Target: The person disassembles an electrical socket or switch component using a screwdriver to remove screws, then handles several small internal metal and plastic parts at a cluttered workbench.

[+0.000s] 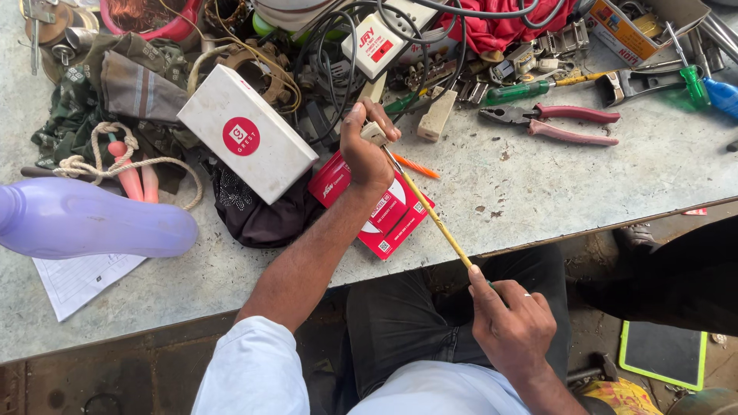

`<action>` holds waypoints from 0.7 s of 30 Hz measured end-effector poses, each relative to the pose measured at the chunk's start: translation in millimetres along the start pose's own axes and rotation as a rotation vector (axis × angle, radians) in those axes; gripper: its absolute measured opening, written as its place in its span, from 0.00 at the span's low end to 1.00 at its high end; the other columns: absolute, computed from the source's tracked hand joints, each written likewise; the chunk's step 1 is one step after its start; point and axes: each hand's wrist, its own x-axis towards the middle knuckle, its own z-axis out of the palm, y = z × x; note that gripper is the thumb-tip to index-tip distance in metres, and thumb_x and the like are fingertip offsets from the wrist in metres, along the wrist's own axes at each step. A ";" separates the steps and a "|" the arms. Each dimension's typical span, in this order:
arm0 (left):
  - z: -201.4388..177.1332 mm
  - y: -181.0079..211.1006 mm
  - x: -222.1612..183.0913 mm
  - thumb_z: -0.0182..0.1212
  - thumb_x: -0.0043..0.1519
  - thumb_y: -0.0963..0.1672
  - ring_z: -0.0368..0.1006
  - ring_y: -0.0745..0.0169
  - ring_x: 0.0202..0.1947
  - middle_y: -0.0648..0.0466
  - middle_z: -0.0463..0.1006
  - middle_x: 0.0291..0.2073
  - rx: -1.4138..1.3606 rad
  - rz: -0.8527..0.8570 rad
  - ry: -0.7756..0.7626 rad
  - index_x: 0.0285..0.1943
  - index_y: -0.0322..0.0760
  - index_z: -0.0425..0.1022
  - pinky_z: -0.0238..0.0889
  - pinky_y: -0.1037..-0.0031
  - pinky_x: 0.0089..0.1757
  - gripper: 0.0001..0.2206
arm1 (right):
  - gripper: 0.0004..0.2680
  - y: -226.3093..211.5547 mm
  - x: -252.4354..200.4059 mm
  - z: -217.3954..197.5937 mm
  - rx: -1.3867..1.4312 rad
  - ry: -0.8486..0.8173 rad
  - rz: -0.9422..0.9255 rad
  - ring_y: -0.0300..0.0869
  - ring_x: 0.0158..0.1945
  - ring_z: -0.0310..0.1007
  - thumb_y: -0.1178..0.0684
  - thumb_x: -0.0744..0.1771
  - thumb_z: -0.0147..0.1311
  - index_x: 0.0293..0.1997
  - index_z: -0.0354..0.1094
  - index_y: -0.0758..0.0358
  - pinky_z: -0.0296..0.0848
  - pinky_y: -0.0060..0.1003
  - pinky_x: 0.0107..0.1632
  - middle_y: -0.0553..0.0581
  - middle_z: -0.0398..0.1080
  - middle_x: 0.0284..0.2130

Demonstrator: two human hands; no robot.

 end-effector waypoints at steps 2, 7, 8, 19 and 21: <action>1.3 -0.5 0.7 0.40 0.69 0.50 0.61 0.64 0.21 0.55 0.63 0.17 -0.025 -0.020 -0.025 0.27 0.41 0.62 0.62 0.69 0.33 0.18 | 0.13 4.2 -3.7 2.1 0.867 -0.200 0.723 0.35 0.22 0.67 0.57 0.64 0.61 0.54 0.77 0.58 0.63 0.34 0.24 0.52 0.74 0.23; -4.3 -6.0 1.3 0.41 0.70 0.50 0.60 0.64 0.23 0.55 0.63 0.20 -0.179 -0.049 -0.075 0.29 0.40 0.62 0.62 0.69 0.35 0.17 | 0.13 10.2 1.5 -2.1 1.337 -0.273 1.023 0.36 0.18 0.64 0.54 0.62 0.64 0.52 0.80 0.61 0.62 0.31 0.22 0.54 0.71 0.19; -4.8 -6.7 2.0 0.41 0.70 0.50 0.60 0.63 0.23 0.54 0.63 0.20 -0.183 -0.045 -0.076 0.29 0.40 0.62 0.62 0.69 0.35 0.17 | 0.13 2.0 2.4 -5.3 0.868 -0.189 0.661 0.36 0.20 0.65 0.55 0.63 0.64 0.53 0.78 0.61 0.63 0.32 0.25 0.53 0.71 0.21; -8.5 -8.4 8.5 0.41 0.72 0.54 0.71 0.62 0.28 0.55 0.68 0.22 -0.118 -0.165 0.103 0.34 0.40 0.66 0.69 0.66 0.32 0.20 | 0.13 11.2 15.8 -18.9 0.867 -0.164 0.666 0.36 0.26 0.73 0.57 0.65 0.59 0.55 0.76 0.52 0.72 0.29 0.29 0.52 0.74 0.31; -8.4 -7.2 10.2 0.41 0.71 0.57 0.73 0.64 0.28 0.55 0.69 0.22 -0.090 -0.185 0.099 0.33 0.40 0.66 0.71 0.67 0.32 0.23 | 0.14 7.3 22.2 -26.0 0.201 -0.059 0.200 0.39 0.25 0.70 0.58 0.64 0.63 0.55 0.75 0.54 0.69 0.33 0.28 0.53 0.71 0.33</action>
